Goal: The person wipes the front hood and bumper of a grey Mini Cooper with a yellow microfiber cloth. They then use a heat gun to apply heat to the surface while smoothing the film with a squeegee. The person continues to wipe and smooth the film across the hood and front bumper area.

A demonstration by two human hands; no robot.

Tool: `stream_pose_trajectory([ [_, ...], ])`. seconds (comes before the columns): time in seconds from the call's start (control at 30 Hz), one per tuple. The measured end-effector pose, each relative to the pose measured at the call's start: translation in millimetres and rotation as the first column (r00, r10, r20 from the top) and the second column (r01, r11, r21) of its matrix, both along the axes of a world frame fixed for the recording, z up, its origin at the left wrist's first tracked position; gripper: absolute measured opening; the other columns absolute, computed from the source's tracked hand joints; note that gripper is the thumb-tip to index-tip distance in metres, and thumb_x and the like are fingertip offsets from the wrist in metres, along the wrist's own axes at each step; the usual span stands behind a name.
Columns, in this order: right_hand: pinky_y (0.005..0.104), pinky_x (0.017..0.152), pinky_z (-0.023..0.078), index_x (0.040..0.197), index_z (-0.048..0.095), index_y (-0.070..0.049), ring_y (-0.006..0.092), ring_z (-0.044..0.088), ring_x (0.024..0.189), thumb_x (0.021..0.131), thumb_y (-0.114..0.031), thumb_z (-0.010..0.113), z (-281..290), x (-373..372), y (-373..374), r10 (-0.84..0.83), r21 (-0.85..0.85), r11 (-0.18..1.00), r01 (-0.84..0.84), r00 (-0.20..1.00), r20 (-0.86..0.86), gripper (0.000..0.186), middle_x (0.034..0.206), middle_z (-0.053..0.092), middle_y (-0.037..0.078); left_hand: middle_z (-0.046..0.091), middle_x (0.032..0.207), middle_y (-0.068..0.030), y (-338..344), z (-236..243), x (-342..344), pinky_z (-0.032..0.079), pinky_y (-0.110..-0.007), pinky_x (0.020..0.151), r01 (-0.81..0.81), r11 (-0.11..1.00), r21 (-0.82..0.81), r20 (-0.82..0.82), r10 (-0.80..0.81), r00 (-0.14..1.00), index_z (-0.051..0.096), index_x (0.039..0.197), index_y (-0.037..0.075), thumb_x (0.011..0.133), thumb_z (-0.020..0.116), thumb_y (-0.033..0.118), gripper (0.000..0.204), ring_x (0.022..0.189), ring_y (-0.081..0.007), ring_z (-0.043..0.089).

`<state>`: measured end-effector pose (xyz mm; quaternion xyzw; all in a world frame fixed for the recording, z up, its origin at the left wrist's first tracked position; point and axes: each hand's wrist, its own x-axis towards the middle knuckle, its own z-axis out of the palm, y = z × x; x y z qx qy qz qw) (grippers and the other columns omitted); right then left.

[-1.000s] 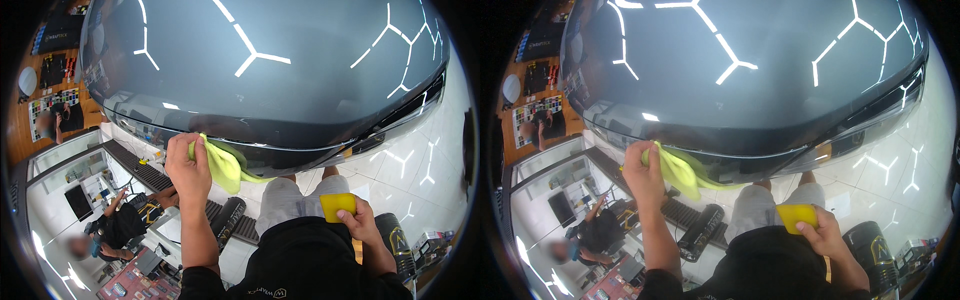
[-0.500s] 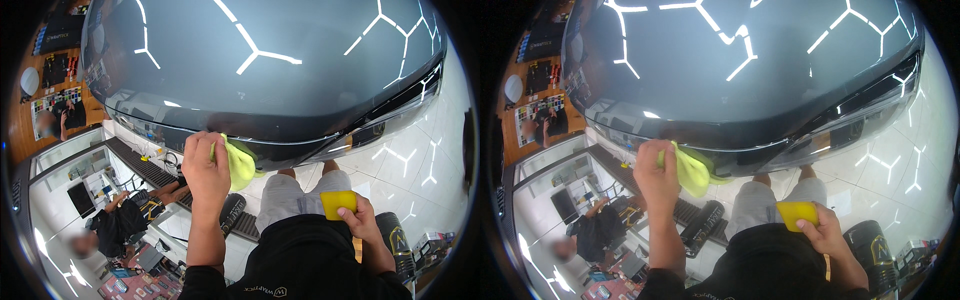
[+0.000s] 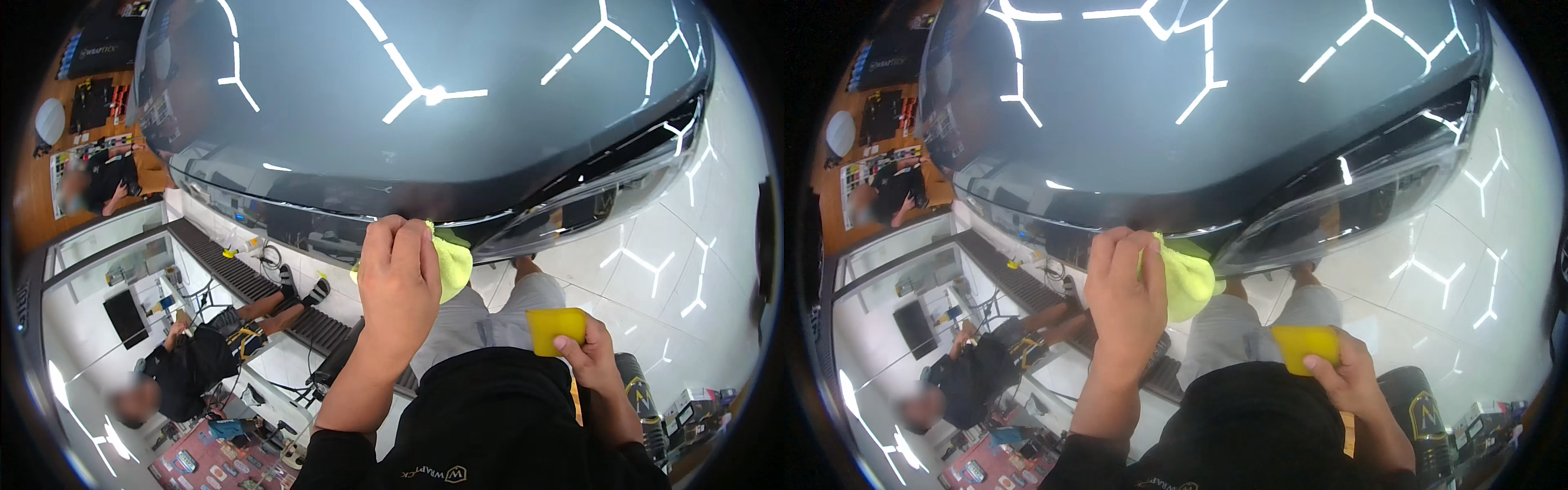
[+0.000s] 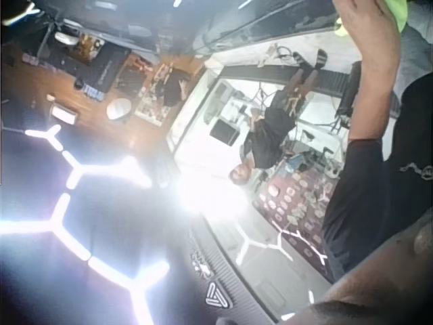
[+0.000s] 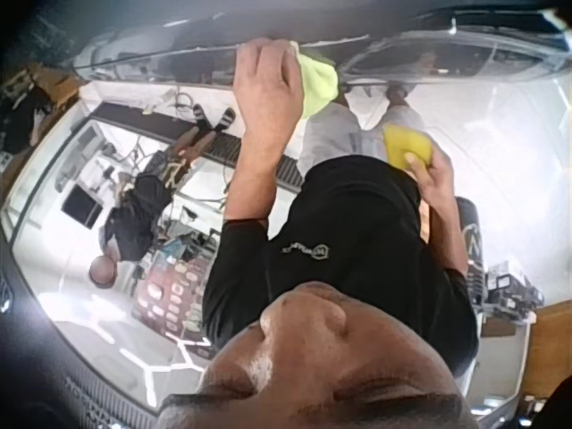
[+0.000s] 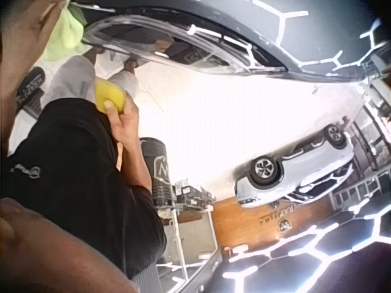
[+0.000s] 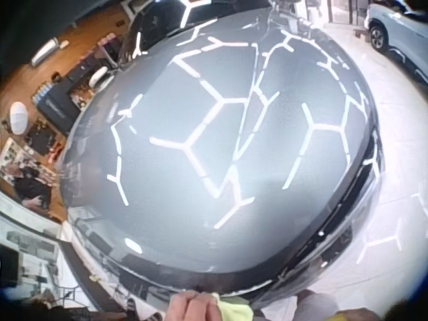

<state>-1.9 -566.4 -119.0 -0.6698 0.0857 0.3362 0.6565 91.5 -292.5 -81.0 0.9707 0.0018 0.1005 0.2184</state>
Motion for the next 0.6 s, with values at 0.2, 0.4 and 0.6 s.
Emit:
stream_pose_trajectory([
  [0.2,0.0299,0.073,0.047,0.103,0.059,0.001,0.0224,0.061,0.079,0.088,-0.016,0.062,0,-5,-12,0.030,-0.021,0.999,-0.029,0.998,0.051,0.023,0.089,0.062,0.013,0.055,0.092,-0.0144,-30,-9,-4,0.048,-0.037,0.065,0.031,0.999,-0.031,0.060,-0.029,0.998,0.061,0.091,0.001,0.082,0.063,-0.003,0.010,0.076,-0.0305,0.058],
  [0.4,0.0302,0.076,0.048,0.108,0.060,0.001,0.0195,0.062,0.083,0.090,-0.014,0.060,9,-8,-10,0.006,-0.020,1.000,-0.005,0.995,0.095,0.024,0.092,0.064,0.011,0.055,0.090,-0.0153,-52,-21,-4,0.047,-0.039,0.069,0.071,0.996,-0.045,0.116,-0.066,0.991,0.061,0.093,0.001,0.084,0.061,0.002,0.009,0.079,-0.0320,0.056],
  [0.6,0.0318,0.094,0.043,0.121,0.055,0.000,0.0163,0.055,0.107,0.094,-0.017,0.059,7,-3,-21,-0.079,0.085,0.994,0.064,0.977,0.196,0.032,0.114,0.058,0.008,0.058,0.090,-0.0180,-68,5,-24,0.048,-0.039,0.073,0.225,0.903,-0.365,0.132,-0.190,0.973,0.060,0.087,-0.001,0.083,0.060,0.003,0.005,0.084,-0.0348,0.058],
])
